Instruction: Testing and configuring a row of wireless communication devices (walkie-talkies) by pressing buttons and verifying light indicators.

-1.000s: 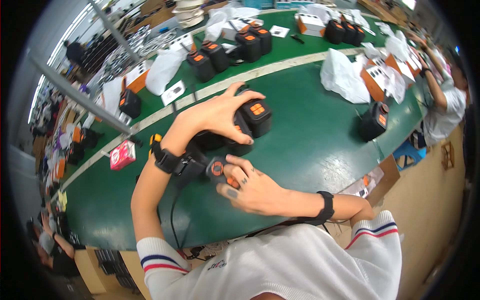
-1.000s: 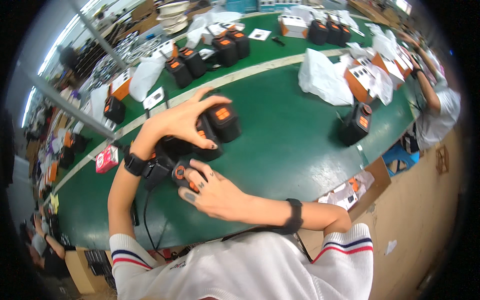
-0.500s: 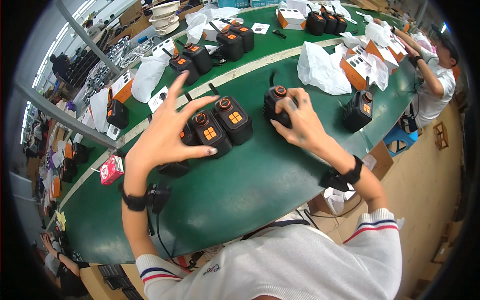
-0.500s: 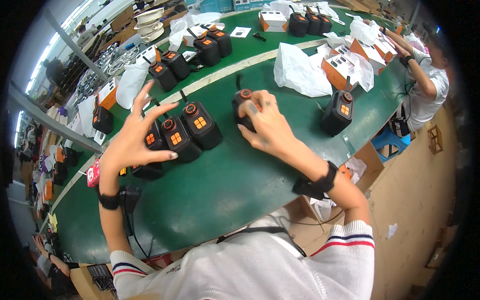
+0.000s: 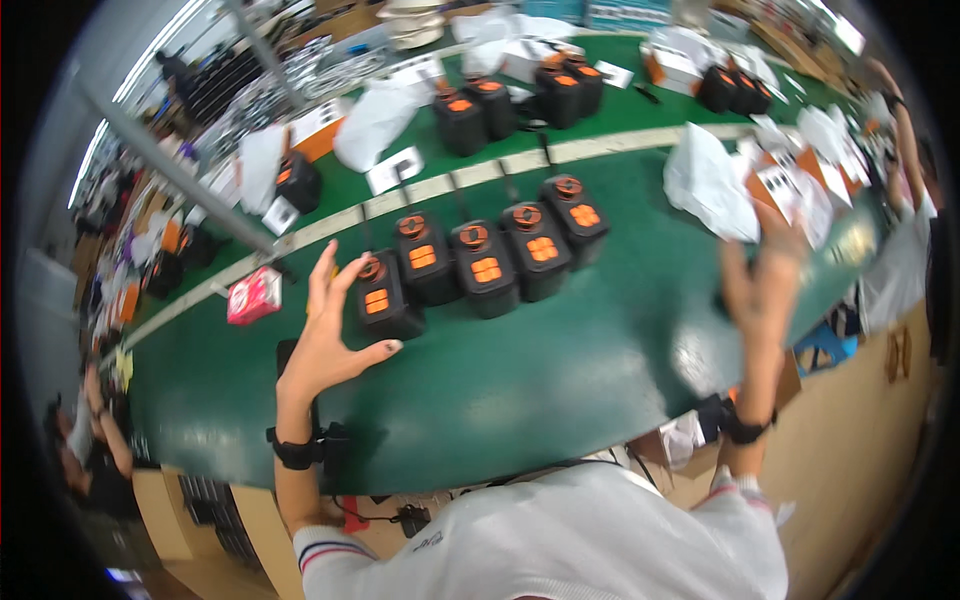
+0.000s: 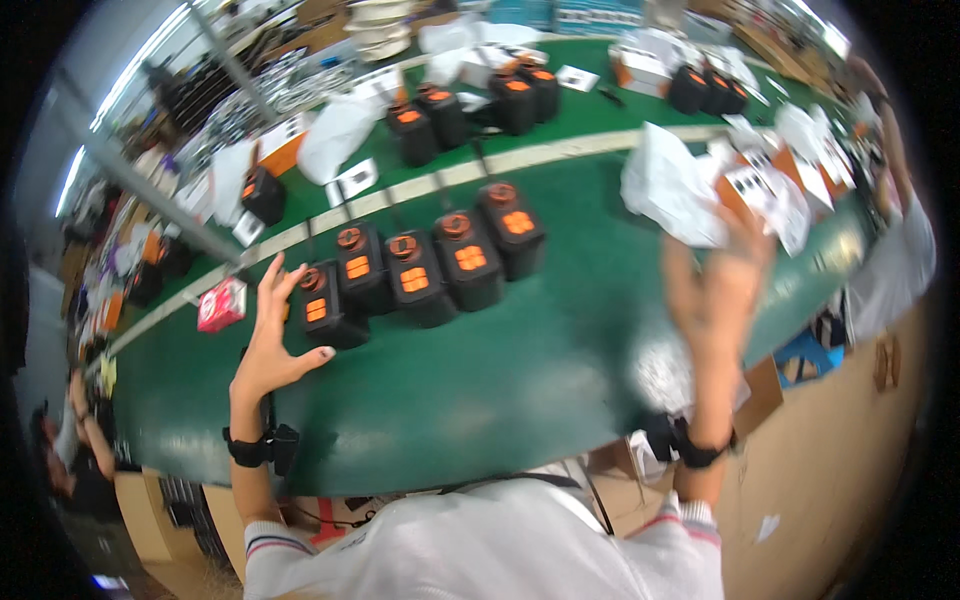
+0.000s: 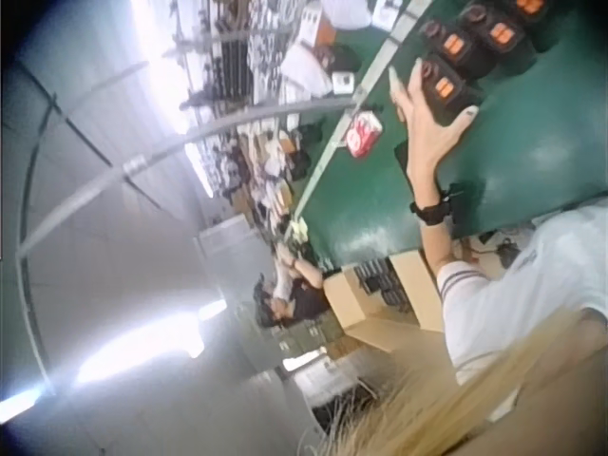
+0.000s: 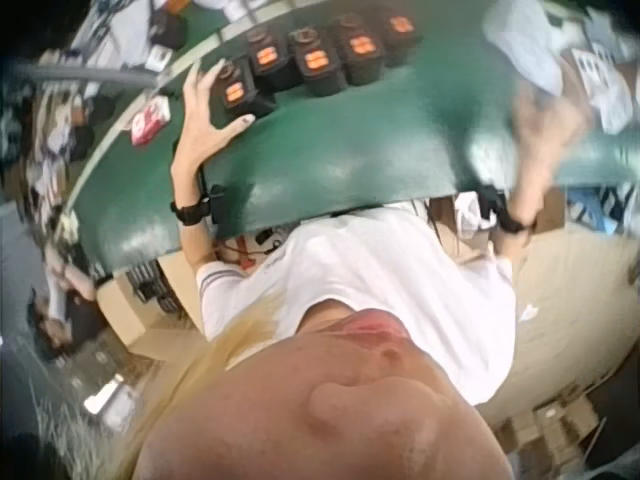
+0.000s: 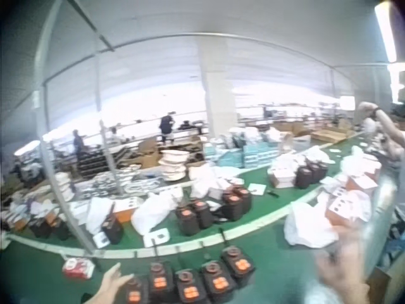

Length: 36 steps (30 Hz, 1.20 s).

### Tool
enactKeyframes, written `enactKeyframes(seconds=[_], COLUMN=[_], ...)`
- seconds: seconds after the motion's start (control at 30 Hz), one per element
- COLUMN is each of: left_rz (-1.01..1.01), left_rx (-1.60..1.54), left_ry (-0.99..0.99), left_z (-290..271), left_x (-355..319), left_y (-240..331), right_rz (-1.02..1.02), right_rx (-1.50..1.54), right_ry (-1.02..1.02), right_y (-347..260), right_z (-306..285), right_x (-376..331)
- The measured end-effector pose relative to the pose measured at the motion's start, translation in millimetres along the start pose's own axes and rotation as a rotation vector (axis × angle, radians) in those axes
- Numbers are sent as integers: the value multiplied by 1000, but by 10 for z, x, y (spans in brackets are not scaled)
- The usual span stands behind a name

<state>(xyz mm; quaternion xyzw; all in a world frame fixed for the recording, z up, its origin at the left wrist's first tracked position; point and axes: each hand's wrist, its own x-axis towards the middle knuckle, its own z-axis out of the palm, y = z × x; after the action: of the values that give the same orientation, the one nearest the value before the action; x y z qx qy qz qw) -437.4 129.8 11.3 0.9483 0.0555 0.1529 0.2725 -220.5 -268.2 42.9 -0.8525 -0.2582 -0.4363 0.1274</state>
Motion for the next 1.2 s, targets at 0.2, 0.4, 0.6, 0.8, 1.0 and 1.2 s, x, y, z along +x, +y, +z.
enactKeyframes(seconds=[0.2,0.4,0.6,0.8,1.0,1.2], left_rz=[239,294,61,-61,-217,-221], left_rx=[18,-84,-763,-1323,-1420,-1435], left_ry=[93,203,-43,184,206,358], left_z=[55,181,706,931,889,929], left_x=[-111,-478,-676,-679,-912,-991], left_y=[477,843,1197,1082,1100,1128], right_rz=[547,362,136,44,-288,-394], right_rx=[338,436,1063,1489,1585,1571], right_ry=[-164,-209,-320,-833,-893,-774], right_y=[1337,1000,-728,-1726,-1755,-1802], right_z=[66,65,-324,-259,-223,-218], right_x=[-853,-705,-757,-494,-637,-653])
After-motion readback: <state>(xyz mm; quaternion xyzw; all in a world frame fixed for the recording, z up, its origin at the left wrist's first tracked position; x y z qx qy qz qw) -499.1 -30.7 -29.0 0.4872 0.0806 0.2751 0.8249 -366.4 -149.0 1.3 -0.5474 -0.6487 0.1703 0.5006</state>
